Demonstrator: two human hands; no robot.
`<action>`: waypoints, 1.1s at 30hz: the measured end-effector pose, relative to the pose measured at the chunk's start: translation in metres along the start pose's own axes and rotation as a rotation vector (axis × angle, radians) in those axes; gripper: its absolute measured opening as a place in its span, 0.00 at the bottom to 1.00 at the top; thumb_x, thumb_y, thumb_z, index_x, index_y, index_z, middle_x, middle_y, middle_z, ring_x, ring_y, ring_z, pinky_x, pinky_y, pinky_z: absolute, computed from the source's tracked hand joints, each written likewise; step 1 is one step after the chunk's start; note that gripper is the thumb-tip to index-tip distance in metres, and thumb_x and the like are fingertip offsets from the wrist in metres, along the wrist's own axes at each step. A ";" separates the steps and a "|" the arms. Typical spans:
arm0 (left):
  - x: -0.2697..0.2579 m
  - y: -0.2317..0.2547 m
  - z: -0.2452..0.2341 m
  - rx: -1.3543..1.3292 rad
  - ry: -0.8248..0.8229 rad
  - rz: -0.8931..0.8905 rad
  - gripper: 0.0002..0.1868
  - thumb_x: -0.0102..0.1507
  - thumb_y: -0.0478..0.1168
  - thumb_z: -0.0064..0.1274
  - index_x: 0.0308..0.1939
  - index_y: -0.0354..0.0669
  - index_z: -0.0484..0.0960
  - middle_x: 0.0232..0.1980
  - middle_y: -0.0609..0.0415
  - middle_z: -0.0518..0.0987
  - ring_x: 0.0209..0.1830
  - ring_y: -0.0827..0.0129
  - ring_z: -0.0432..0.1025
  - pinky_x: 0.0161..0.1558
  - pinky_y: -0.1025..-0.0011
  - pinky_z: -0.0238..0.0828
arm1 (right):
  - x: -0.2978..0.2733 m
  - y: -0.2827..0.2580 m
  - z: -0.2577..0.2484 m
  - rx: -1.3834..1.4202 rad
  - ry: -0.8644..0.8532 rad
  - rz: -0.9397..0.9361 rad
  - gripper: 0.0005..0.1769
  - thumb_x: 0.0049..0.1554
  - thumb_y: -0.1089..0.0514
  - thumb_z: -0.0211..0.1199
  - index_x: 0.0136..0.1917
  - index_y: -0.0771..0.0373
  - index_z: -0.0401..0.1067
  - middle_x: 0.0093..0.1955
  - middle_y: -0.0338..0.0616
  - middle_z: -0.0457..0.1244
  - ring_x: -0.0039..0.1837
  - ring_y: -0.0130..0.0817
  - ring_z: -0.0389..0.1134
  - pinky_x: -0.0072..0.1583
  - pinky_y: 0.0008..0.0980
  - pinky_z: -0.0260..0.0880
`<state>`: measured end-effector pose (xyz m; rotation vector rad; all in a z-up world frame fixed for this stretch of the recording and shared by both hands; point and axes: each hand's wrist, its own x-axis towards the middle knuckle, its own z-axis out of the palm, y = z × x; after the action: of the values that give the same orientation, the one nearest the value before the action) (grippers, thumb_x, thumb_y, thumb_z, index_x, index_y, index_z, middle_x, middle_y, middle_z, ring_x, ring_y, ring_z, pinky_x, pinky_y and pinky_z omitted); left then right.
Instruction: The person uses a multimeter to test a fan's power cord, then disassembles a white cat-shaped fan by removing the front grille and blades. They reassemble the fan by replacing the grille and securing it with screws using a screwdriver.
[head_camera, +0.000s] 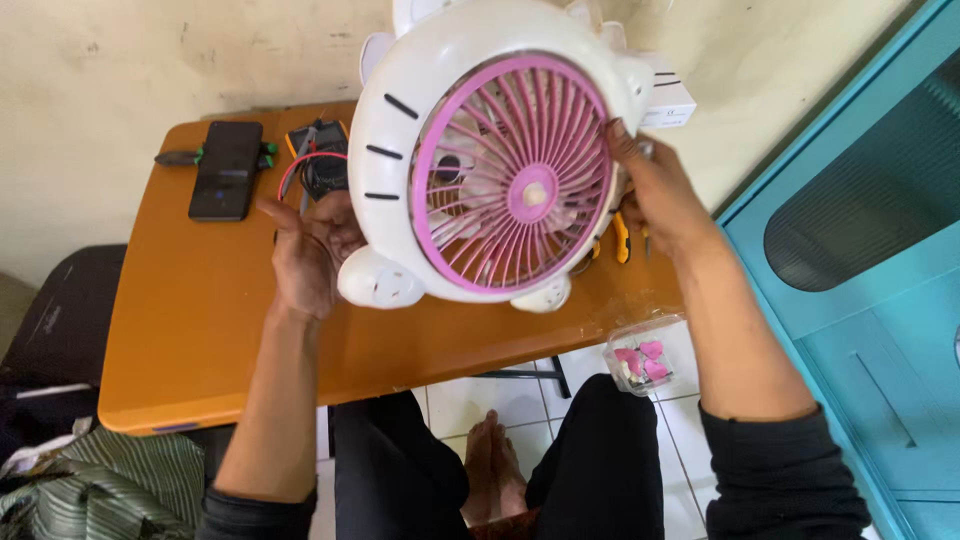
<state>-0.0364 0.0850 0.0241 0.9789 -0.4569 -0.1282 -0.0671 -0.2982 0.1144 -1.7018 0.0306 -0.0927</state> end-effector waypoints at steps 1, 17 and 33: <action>-0.003 0.001 -0.005 0.067 -0.064 -0.001 0.33 0.66 0.58 0.47 0.57 0.29 0.81 0.41 0.59 0.74 0.39 0.76 0.67 0.43 0.74 0.64 | -0.002 -0.003 -0.001 -0.023 0.016 -0.050 0.43 0.54 0.24 0.59 0.62 0.63 0.70 0.35 0.34 0.65 0.26 0.18 0.54 0.26 0.23 0.45; 0.008 -0.042 0.033 1.057 0.289 0.270 0.19 0.63 0.39 0.66 0.54 0.32 0.80 0.25 0.54 0.63 0.24 0.74 0.57 0.28 0.72 0.58 | 0.010 0.014 0.012 -0.276 0.548 -0.590 0.28 0.59 0.42 0.79 0.56 0.66 0.73 0.52 0.46 0.70 0.54 0.35 0.69 0.58 0.31 0.70; 0.024 -0.054 0.037 0.990 0.416 0.428 0.25 0.68 0.35 0.61 0.65 0.35 0.67 0.32 0.61 0.64 0.29 0.77 0.59 0.34 0.77 0.62 | 0.038 0.029 0.028 -0.242 0.522 -0.610 0.37 0.52 0.38 0.81 0.63 0.63 0.69 0.54 0.42 0.66 0.55 0.33 0.69 0.54 0.32 0.72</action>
<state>-0.0251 0.0191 0.0047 1.7921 -0.3226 0.7450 -0.0261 -0.2769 0.0840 -1.8340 -0.0938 -1.0198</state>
